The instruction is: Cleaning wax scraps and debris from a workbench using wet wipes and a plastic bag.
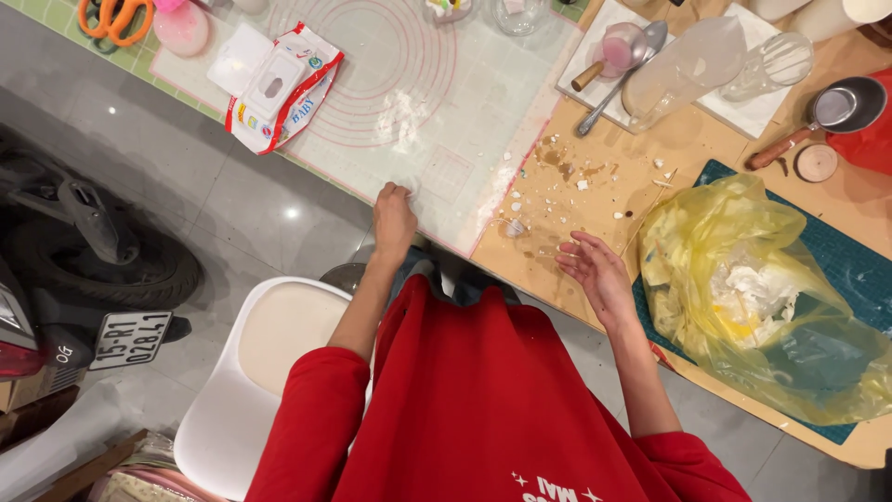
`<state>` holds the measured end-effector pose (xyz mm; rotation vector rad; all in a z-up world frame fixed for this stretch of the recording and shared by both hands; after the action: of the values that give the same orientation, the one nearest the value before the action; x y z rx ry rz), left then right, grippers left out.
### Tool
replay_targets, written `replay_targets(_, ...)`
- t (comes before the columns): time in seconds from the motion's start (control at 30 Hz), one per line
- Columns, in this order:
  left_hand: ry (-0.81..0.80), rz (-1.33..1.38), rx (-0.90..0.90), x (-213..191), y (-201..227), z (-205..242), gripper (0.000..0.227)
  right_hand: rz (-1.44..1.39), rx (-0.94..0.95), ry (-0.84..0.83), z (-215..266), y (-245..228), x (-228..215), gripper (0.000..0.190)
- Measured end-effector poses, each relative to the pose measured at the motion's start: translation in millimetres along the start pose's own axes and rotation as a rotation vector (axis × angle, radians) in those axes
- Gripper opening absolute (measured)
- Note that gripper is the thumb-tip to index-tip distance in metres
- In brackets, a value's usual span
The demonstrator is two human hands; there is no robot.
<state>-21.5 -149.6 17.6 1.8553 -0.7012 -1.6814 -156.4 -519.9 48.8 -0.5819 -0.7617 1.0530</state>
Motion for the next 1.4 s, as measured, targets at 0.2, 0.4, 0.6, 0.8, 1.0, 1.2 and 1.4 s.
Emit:
replay_targets(0.2,0.012,0.501,-0.446,-27.0,-55.3,-22.9,0.016,-0.007,0.008,0.026,-5.5,-0.4,-11.7,0.037)
replay_targets(0.4,0.108,0.020,-0.038,-8.7,-4.1,-11.3,0.017,0.003,0.001,-0.006,-8.8,-2.5,0.1,0.037)
replay_targets(0.6,0.071,-0.048,-0.083,2.9,4.4,1.1,0.021,-0.026,0.006,-0.019,-8.5,8.2,0.4,0.037)
replay_targets(0.8,-0.119,0.210,-0.275,24.1,-56.2,-10.0,0.018,-0.057,-0.014,-0.034,-13.0,-0.3,-5.0,0.037)
replay_targets(1.0,0.180,0.159,-0.215,-31.4,-38.1,-12.6,0.018,-0.055,-0.014,-0.016,-6.2,-6.0,-8.2,0.037)
replay_targets(1.2,0.165,-0.044,-0.085,-4.2,-12.4,3.4,0.017,-0.106,-0.001,-0.018,-4.9,12.4,-7.0,0.036)
replay_targets(1.4,0.076,-0.011,-0.149,7.2,13.0,11.3,0.016,-0.111,0.028,-0.009,-2.3,14.7,-5.2,0.036)
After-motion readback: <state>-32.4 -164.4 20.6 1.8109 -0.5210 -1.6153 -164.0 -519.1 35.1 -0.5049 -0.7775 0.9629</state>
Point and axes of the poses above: each hand's wrist, its own z-axis away from the middle knuckle, its own x-axis out of the palm, y = z × x, the point moved 8 cm from there along -z, towards the middle knuckle, and after that the axes turned 3 degrees about z, right-handed, at the moved point
